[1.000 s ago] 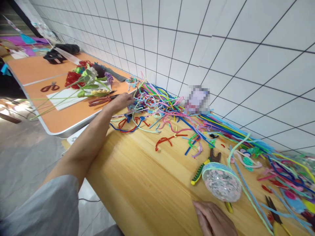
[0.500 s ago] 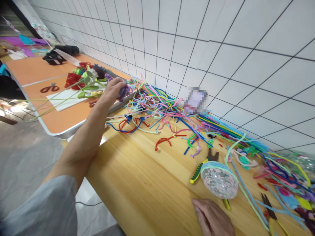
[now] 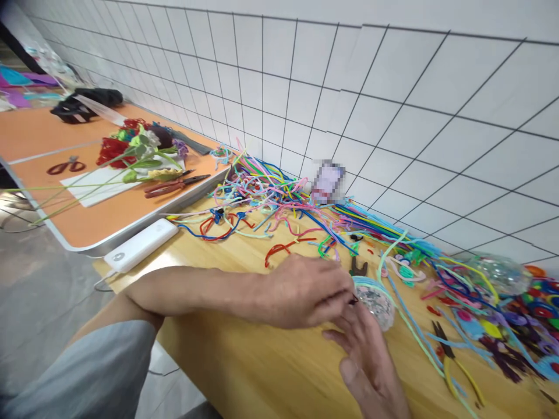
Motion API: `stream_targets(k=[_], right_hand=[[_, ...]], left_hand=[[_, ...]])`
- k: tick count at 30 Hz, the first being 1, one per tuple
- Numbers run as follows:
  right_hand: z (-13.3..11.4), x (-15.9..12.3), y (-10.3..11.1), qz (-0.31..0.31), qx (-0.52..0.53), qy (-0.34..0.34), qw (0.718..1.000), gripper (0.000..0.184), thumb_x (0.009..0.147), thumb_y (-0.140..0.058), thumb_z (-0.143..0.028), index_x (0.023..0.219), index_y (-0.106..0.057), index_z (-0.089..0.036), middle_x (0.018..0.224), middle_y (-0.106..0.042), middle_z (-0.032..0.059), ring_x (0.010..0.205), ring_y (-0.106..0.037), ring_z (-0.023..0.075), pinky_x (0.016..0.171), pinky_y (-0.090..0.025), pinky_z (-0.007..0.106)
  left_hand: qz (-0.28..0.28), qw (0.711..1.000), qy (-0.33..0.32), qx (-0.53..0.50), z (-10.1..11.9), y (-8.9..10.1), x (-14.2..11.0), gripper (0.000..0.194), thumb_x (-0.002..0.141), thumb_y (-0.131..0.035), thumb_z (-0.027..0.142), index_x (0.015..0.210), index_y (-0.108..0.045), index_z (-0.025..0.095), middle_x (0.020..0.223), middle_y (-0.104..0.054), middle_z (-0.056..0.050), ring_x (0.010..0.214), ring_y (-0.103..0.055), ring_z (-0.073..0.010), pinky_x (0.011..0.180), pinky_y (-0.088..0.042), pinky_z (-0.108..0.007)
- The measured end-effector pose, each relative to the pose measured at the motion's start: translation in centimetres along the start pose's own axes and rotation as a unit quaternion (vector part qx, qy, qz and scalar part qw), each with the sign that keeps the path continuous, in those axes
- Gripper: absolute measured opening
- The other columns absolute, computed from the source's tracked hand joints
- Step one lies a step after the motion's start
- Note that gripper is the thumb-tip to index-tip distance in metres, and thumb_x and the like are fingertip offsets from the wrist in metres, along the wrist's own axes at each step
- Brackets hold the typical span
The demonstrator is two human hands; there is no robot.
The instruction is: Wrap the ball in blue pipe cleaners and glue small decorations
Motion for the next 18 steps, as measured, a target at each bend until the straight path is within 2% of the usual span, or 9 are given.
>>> stream_targets(k=[2,4,6,8,10,12,14,16,18], right_hand=[[1.5,-0.1,-0.9,-0.018,0.031,-0.044,0.998,0.042,0.102,-0.057,-0.056,0.129,-0.063,-0.026,0.093,-0.074,0.0099,0.079,-0.072,0.0242,0.069,-0.062,0.035],[2.6,-0.6,-1.0,-0.012,0.049,-0.082,0.995,0.038,0.101,-0.058,-0.059,0.102,-0.068,-0.023,0.073,-0.066,0.0045,0.064,-0.064,0.0198,0.058,-0.057,0.031],[2.5,-1.3,-0.4,0.013,0.060,-0.098,0.993,0.045,0.098,-0.061,-0.064,0.084,-0.065,-0.022,0.065,-0.060,0.0020,0.061,-0.060,0.0186,0.057,-0.054,0.029],[1.6,-2.0,1.0,0.042,0.063,-0.107,0.991,0.047,0.096,-0.064,-0.064,0.077,-0.064,-0.022,0.065,-0.059,0.0015,0.063,-0.060,0.0184,0.060,-0.054,0.030],[0.5,-2.4,3.4,0.074,0.054,-0.113,0.989,0.044,0.096,-0.065,-0.061,0.076,-0.063,-0.022,0.068,-0.061,0.0023,0.066,-0.060,0.0185,0.064,-0.054,0.031],[-0.7,-2.5,7.4,0.131,0.027,-0.104,0.986,0.042,0.096,-0.062,-0.060,0.080,-0.063,-0.022,0.072,-0.064,0.0036,0.066,-0.060,0.0194,0.064,-0.054,0.032],[-2.0,-2.6,13.3,0.222,-0.027,-0.074,0.972,0.037,0.096,-0.060,-0.057,0.083,-0.063,-0.022,0.076,-0.066,0.0046,0.067,-0.060,0.0200,0.062,-0.052,0.032],[-3.3,-3.0,19.7,0.325,-0.131,-0.044,0.936,0.035,0.093,-0.062,-0.053,0.077,-0.060,-0.022,0.074,-0.064,0.0035,0.067,-0.058,0.0176,0.065,-0.050,0.030],[-3.2,-3.0,25.0,0.384,-0.215,-0.060,0.896,0.033,0.091,-0.061,-0.051,0.076,-0.059,-0.022,0.070,-0.063,0.0025,0.065,-0.057,0.0166,0.067,-0.050,0.030]], left_hand=[[-0.034,0.999,-0.020,-0.003,1.1,-2.6,0.4,0.012,0.100,-0.057,0.035,0.093,-0.056,0.026,0.101,-0.076,-0.007,0.087,-0.073,-0.0222,0.060,-0.052,-0.036],[-0.045,0.998,-0.031,-0.033,1.8,-3.8,0.5,0.014,0.099,-0.057,0.037,0.091,-0.056,0.026,0.100,-0.077,-0.007,0.085,-0.073,-0.0220,0.059,-0.052,-0.037],[-0.050,0.994,-0.040,-0.085,2.6,-4.0,0.5,0.014,0.100,-0.055,0.035,0.090,-0.056,0.025,0.098,-0.077,-0.006,0.085,-0.073,-0.0207,0.062,-0.054,-0.035],[-0.061,0.988,-0.042,-0.138,3.2,-4.0,0.4,0.013,0.103,-0.052,0.032,0.093,-0.058,0.025,0.093,-0.077,-0.005,0.084,-0.073,-0.0186,0.069,-0.056,-0.031],[-0.069,0.986,-0.021,-0.149,2.9,-3.7,0.2,0.019,0.106,-0.049,0.037,0.097,-0.061,0.026,0.089,-0.076,-0.004,0.080,-0.073,-0.0179,0.071,-0.056,-0.030],[-0.043,0.992,0.004,-0.117,1.6,-2.7,0.2,0.019,0.103,-0.054,0.043,0.110,-0.063,0.028,0.098,-0.076,-0.005,0.077,-0.071,-0.0191,0.068,-0.056,-0.032],[-0.028,0.994,0.045,-0.095,-0.6,-1.5,0.5,0.028,0.098,-0.058,0.047,0.121,-0.064,0.033,0.102,-0.076,-0.004,0.070,-0.069,-0.0192,0.062,-0.055,-0.033],[-0.013,0.990,0.099,-0.099,-3.4,0.2,0.8,0.031,0.094,-0.057,0.056,0.117,-0.068,0.039,0.087,-0.074,0.002,0.060,-0.064,-0.0187,0.052,-0.050,-0.031],[-0.002,0.983,0.160,-0.088,-6.9,2.6,0.6,0.030,0.090,-0.057,0.063,0.100,-0.073,0.040,0.082,-0.074,0.005,0.063,-0.066,-0.0195,0.052,-0.049,-0.029]])
Point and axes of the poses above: each hand's wrist, its own x-axis towards the middle knuckle, its own y-axis out of the back of the hand, z = x × y, the point moved 10 cm from there along x, towards the middle knuckle
